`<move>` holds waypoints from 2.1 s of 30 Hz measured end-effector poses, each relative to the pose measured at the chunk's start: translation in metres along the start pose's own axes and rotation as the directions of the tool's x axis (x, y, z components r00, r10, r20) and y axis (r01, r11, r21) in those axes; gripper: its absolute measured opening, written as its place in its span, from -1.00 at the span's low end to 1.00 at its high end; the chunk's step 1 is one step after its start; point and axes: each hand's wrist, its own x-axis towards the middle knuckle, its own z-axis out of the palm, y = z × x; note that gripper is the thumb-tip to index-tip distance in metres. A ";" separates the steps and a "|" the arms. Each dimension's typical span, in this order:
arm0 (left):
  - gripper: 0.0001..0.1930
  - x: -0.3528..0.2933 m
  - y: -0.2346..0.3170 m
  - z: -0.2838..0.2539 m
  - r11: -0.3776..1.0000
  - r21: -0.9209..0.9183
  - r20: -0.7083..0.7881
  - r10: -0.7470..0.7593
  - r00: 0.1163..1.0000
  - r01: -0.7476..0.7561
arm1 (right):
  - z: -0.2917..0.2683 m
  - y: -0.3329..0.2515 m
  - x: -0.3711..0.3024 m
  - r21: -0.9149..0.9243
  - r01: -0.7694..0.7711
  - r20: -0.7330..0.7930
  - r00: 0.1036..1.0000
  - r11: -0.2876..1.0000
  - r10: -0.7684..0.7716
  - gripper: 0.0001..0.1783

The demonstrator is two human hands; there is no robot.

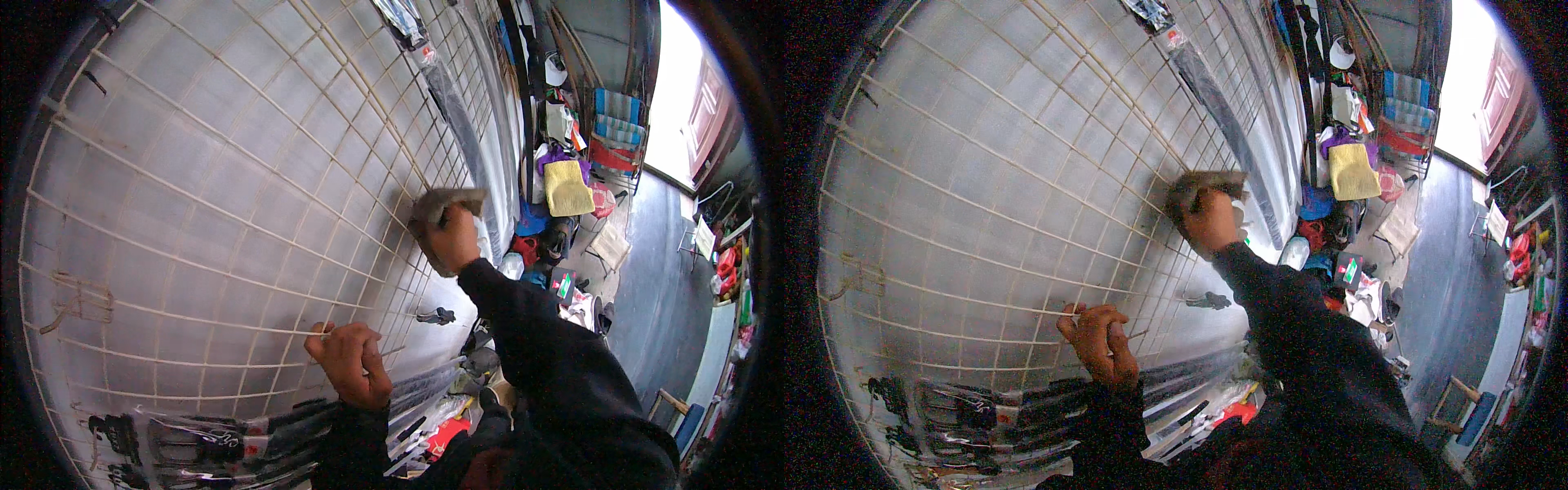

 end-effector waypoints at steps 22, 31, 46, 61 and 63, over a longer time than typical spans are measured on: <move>-0.90 -0.001 0.000 -0.004 0.998 -0.038 0.047 -0.056 0.997 0.058 | -0.005 -0.006 0.002 -0.066 -0.115 0.059 0.991 0.991 0.119 -0.65; -0.89 -0.003 -0.003 -0.005 0.995 -0.037 0.066 -0.090 0.994 0.092 | -0.015 -0.030 0.007 0.167 0.034 -0.051 0.998 0.985 -0.026 -0.72; -0.89 -0.003 -0.004 -0.004 0.994 -0.101 0.037 -0.041 0.998 0.044 | -0.015 -0.034 0.027 0.027 0.083 0.055 0.995 0.996 -0.085 -0.73; -0.92 0.002 -0.003 -0.003 0.996 -0.082 0.025 -0.041 0.999 0.043 | -0.021 -0.046 0.020 0.359 0.037 -0.114 0.994 0.933 0.004 -0.70; -0.93 0.001 -0.004 -0.002 0.995 -0.084 0.040 -0.045 0.998 0.048 | -0.023 -0.052 0.030 0.262 0.125 -0.119 0.988 0.957 -0.097 -0.72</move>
